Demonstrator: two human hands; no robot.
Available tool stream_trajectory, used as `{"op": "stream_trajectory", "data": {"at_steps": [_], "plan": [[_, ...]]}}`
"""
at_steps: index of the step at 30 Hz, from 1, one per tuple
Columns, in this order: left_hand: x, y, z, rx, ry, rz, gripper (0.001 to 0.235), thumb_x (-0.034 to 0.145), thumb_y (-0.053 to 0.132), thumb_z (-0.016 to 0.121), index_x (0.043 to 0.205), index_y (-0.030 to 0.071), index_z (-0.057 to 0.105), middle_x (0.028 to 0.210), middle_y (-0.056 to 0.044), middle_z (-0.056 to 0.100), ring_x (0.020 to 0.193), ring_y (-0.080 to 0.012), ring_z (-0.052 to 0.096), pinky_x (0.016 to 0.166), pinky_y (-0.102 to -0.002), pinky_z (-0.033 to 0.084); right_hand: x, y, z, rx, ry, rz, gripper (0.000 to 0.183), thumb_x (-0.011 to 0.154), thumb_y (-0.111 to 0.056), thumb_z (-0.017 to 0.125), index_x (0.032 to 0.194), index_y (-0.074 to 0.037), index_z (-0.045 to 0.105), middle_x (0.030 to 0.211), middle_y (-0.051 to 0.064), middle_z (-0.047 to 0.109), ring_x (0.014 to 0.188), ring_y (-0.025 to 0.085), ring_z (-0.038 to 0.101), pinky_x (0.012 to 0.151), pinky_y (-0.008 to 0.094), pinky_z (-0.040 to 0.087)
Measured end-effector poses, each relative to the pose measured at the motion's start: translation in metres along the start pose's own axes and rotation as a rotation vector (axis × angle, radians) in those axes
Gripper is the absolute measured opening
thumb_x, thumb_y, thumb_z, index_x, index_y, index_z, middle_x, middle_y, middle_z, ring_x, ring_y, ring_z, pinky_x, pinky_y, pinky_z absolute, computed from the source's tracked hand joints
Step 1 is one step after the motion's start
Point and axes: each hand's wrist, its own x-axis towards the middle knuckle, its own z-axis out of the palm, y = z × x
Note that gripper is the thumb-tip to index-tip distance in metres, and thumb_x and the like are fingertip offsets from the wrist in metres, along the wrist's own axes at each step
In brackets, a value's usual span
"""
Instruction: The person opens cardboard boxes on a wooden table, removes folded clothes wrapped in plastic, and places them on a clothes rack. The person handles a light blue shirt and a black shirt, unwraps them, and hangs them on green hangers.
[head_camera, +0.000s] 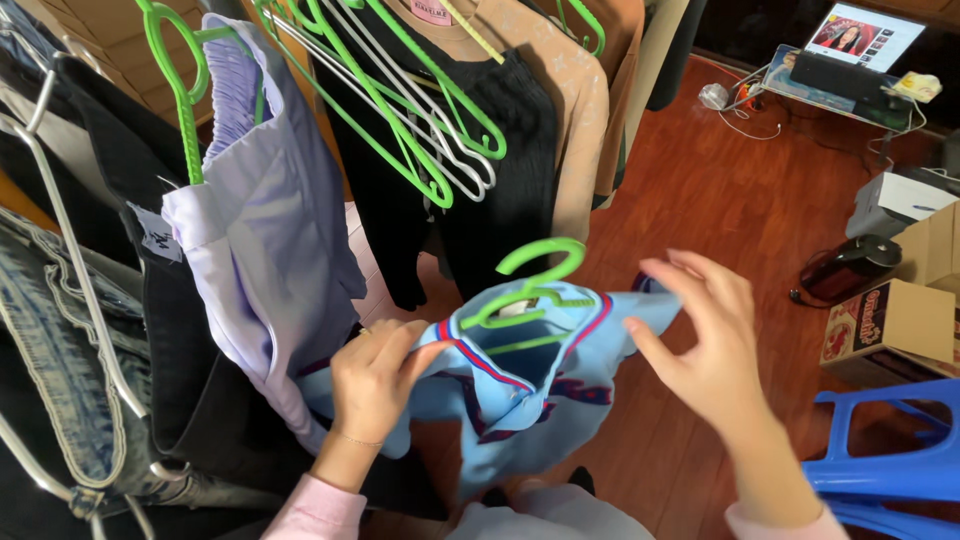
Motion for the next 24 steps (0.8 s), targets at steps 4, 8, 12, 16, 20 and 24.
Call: {"op": "stream_trajectory", "data": {"at_steps": [4,8,12,16,20,24], "plan": [[0.016,0.015,0.003,-0.011,0.076,0.077,0.028,0.096,0.043,0.078,0.093,0.015,0.074,0.068,0.001,0.057,0.059,-0.0177,0.062,0.059,-0.027,0.056,0.004,0.013,0.018,0.283,-0.17,-0.155,0.035,0.084,-0.019,0.088,0.114,-0.004,0.079,0.106,0.02,0.08,0.101,0.043,0.075,0.091,0.053,0.059],[0.028,0.015,-0.006,-0.114,-0.057,0.045,0.024,0.096,0.04,0.08,0.093,0.016,0.072,0.073,0.001,0.062,0.069,-0.0195,0.067,0.065,-0.028,0.058,-0.033,0.064,0.049,0.422,-0.246,0.085,0.014,0.089,-0.019,0.083,0.102,-0.014,0.083,0.087,0.005,0.083,0.085,0.022,0.081,0.083,0.039,0.062],[0.032,-0.011,-0.022,-0.1,-0.286,-0.086,0.032,0.076,0.028,0.092,0.099,0.01,0.078,0.088,-0.013,0.075,0.09,-0.0359,0.076,0.082,-0.044,0.062,-0.051,0.104,0.045,0.426,-0.084,0.191,0.015,0.086,-0.012,0.086,0.101,-0.013,0.082,0.093,0.004,0.082,0.094,0.014,0.077,0.093,0.034,0.058],[0.0,-0.058,-0.018,-0.089,-0.543,-0.52,0.025,0.088,0.021,0.078,0.111,0.011,0.077,0.109,-0.007,0.08,0.103,-0.0316,0.072,0.091,-0.044,0.053,-0.042,0.102,0.008,0.339,-0.172,0.395,0.013,0.094,-0.014,0.082,0.101,-0.005,0.079,0.095,0.0,0.075,0.092,0.009,0.063,0.089,0.024,0.049],[-0.013,-0.05,-0.007,0.044,-0.379,-0.527,0.014,0.094,0.016,0.072,0.107,0.012,0.075,0.101,-0.009,0.076,0.095,-0.0361,0.068,0.083,-0.049,0.053,-0.041,0.093,-0.003,0.224,-0.178,0.454,0.013,0.096,-0.018,0.08,0.099,-0.005,0.078,0.094,-0.001,0.076,0.091,0.011,0.065,0.091,0.025,0.047],[0.001,-0.022,-0.021,-0.077,-0.266,-0.624,0.026,0.098,0.011,0.067,0.123,0.012,0.072,0.112,-0.007,0.07,0.102,-0.0273,0.068,0.092,-0.043,0.055,-0.045,0.09,0.003,0.297,-0.222,0.609,0.018,0.099,-0.02,0.078,0.103,-0.003,0.078,0.1,0.004,0.076,0.095,0.014,0.065,0.085,0.028,0.049]]}}
